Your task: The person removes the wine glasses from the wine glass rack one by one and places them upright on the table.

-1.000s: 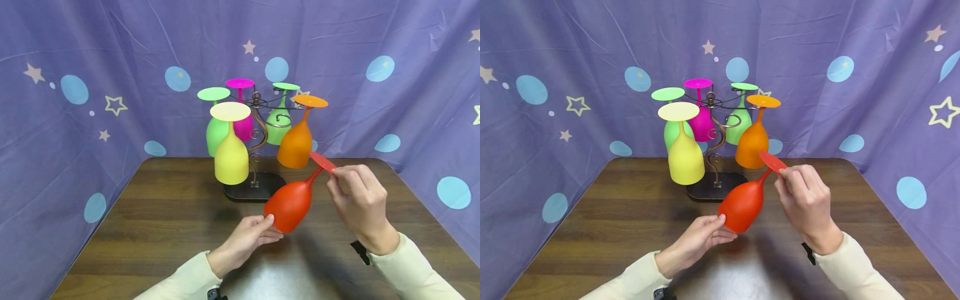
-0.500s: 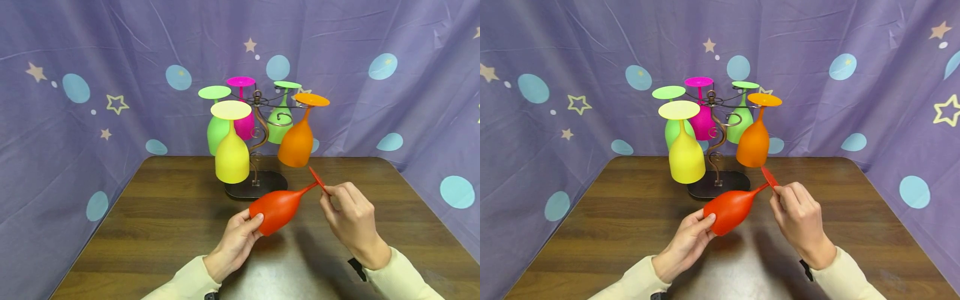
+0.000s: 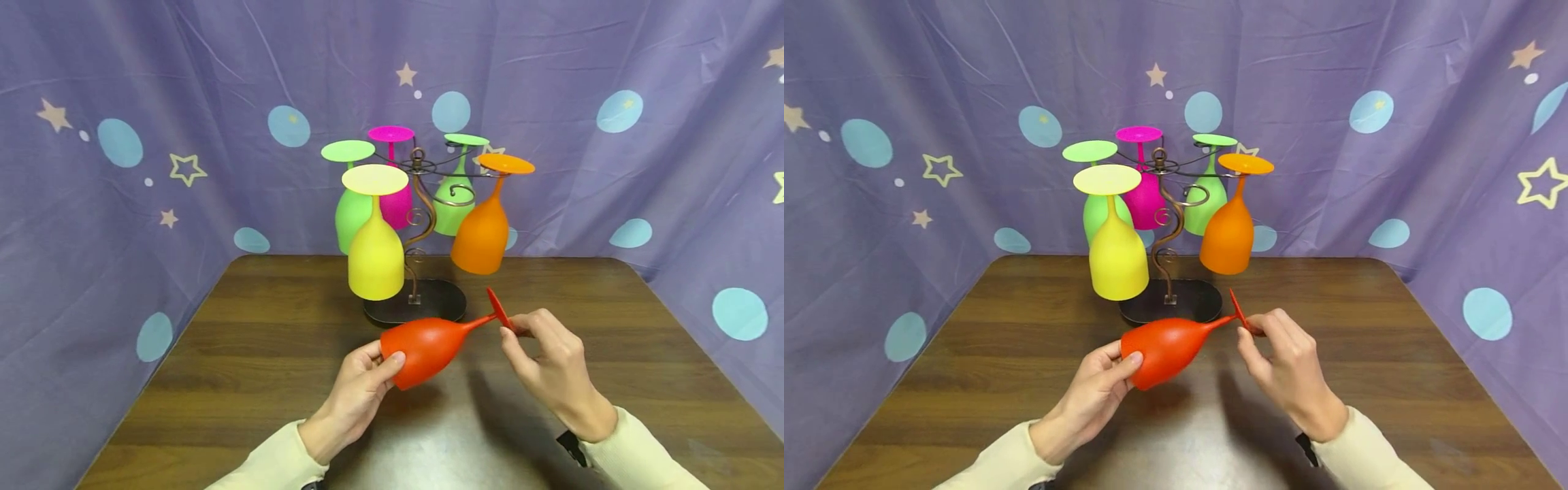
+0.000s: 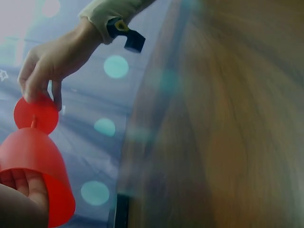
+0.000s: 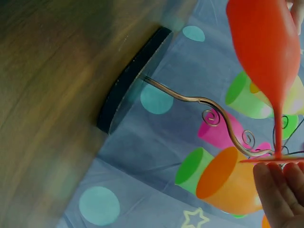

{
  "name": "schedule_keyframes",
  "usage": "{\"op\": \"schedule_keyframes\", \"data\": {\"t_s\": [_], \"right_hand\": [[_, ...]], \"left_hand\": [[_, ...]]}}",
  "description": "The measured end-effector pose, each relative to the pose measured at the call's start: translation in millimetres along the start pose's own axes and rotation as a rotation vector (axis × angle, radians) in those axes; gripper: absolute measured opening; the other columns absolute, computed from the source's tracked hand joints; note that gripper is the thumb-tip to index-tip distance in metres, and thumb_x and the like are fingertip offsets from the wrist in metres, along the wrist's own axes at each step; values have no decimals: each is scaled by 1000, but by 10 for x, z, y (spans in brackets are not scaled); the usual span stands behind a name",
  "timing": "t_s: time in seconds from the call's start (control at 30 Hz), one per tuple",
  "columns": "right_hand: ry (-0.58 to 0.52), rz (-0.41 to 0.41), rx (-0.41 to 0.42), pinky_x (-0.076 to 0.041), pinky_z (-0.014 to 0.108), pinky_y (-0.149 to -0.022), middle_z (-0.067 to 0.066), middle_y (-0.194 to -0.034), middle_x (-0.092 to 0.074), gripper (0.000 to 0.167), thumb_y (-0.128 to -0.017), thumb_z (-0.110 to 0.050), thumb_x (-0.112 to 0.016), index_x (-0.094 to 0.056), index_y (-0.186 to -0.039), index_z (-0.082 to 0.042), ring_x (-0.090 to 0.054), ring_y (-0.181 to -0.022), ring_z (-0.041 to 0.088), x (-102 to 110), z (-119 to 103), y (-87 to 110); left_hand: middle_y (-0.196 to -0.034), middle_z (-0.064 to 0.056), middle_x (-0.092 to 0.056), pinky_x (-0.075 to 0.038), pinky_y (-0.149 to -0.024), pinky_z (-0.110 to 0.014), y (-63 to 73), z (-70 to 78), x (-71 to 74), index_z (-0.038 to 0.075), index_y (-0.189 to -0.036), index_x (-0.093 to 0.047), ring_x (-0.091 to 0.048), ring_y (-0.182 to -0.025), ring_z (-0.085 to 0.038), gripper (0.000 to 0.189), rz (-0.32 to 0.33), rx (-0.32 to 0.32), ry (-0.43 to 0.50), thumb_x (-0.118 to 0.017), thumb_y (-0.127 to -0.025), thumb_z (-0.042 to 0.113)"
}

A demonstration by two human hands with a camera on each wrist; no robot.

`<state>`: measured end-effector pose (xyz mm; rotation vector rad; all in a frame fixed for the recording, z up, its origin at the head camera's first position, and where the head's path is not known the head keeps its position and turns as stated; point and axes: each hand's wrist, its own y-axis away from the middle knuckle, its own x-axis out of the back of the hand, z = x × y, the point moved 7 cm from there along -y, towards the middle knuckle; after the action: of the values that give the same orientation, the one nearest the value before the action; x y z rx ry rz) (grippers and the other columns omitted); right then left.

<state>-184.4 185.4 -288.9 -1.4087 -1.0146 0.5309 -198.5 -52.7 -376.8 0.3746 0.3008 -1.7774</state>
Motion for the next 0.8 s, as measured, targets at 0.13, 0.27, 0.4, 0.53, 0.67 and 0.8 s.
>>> {"op": "schedule_keyframes", "data": {"t_s": [0.13,0.27,0.4,0.53,0.67,0.8], "right_hand": [[-92,-71,-141,-49,17,-62,0,-73,-61,9,-86,-11,-65,-67,-82,-4,-58,-63,12,-105,163,55],[-102,-212,-376,-49,15,-61,-7,-76,-61,9,-87,-5,-65,-67,-83,-13,-59,-66,7,-268,410,158],[-55,-358,-540,-53,25,-63,-10,-77,-62,7,-91,-17,-64,-67,-85,-18,-60,-69,9,-449,593,259],[-20,-481,-618,-54,35,-66,-7,-80,-64,9,-91,-25,-64,-67,-87,-18,-61,-71,11,-640,723,351],[12,-557,-660,-50,33,-68,-4,-83,-65,11,-89,-27,-65,-68,-88,-17,-60,-73,13,-827,865,436],[28,-586,-726,-50,34,-69,0,-84,-67,15,-87,-27,-67,-69,-90,-13,-61,-73,15,-970,1038,501]], "left_hand": [[-103,-10,-69,-52,-80,-27,65,134,101,-12,-118,-55,-66,-91,-17,34,-11,-37,-175,-63,-91,6],[-101,-17,-69,-52,-78,-26,135,297,179,-11,-113,-60,-66,-86,-16,31,-19,-88,-395,-66,-89,7],[-94,-15,-70,-51,-72,-24,188,481,226,-5,-106,-65,-64,-78,-14,23,-33,-156,-630,-67,-88,9],[-83,-3,-68,-50,-68,-24,229,654,265,4,-92,-67,-60,-72,-12,8,-38,-215,-850,-69,-87,10],[-70,9,-56,-44,-58,-22,263,834,295,15,-76,-59,-50,-63,-6,16,-32,-288,-1062,-71,-84,10],[-65,11,-44,-37,-52,-20,297,995,280,19,-70,-51,-40,-56,-4,27,-61,-363,-1229,-73,-81,7]]}}
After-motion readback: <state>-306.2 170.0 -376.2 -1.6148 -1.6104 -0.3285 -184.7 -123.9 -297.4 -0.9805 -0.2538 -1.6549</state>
